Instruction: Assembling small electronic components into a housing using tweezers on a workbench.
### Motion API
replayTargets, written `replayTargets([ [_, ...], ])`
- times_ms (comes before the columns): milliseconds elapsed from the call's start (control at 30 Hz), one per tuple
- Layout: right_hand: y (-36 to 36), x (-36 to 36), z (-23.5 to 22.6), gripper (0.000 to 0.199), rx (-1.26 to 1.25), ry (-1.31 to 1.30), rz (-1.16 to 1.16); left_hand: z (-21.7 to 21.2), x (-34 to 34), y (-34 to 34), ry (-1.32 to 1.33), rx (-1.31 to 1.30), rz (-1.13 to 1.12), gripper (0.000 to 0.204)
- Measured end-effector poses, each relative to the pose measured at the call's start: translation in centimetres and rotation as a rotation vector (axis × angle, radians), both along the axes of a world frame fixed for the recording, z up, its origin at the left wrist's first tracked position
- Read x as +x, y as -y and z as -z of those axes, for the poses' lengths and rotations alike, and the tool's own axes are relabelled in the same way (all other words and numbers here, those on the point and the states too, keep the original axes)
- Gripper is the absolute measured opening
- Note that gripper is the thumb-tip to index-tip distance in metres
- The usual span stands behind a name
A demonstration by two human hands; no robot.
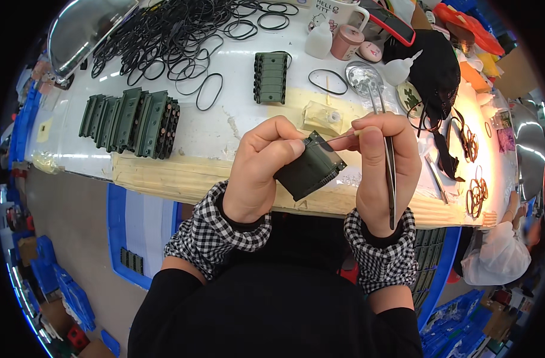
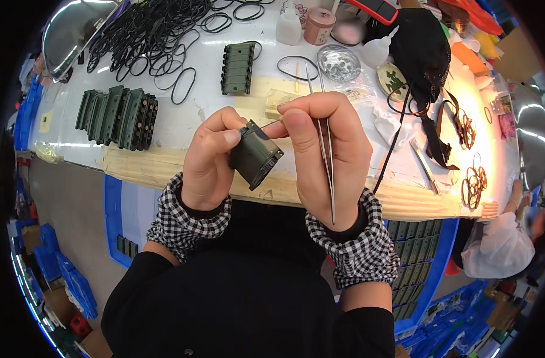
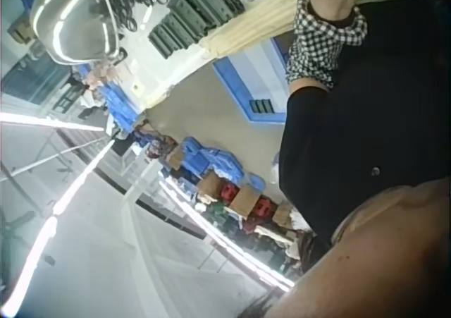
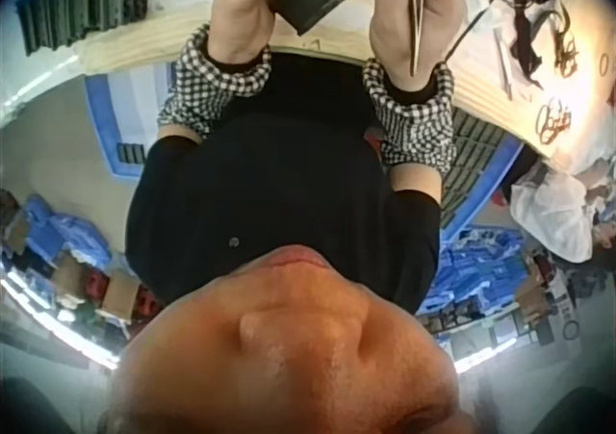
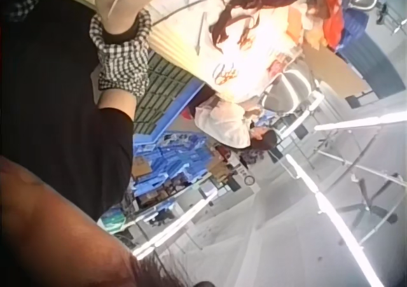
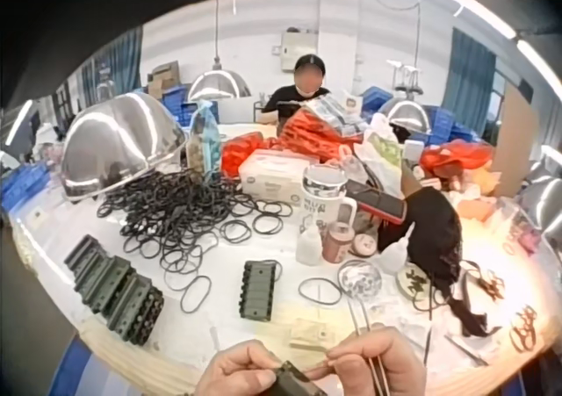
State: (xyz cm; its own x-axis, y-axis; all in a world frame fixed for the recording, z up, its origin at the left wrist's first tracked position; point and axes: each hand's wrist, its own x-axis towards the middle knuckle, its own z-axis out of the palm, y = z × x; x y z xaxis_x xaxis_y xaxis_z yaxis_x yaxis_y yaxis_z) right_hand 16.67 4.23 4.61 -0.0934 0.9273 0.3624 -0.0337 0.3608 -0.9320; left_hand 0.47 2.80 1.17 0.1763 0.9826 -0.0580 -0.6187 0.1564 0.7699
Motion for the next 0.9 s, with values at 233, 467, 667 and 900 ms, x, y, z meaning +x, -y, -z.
replayTargets([
  [233,0.3,0.3,-0.1,0.008,0.022,-0.013,-0.040,-0.4,0.2,0.2,0.032,-0.018,0.019,0.006],
  [467,0.2,0.2,-0.3,0.009,0.045,0.025,-0.033,-0.2,0.0,0.3,0.019,-0.014,0.014,0.006],
  [667,-0.8,0.9,0.3,0.009,0.060,0.036,0.134,-0.3,0.0,0.6,-0.327,0.176,-0.167,0.004],
  [900,-4.4,1.4,2.8,0.007,0.537,0.643,0.402,-0.8,-0.4,0.5,-1.387,0.842,-0.651,0.020],
])
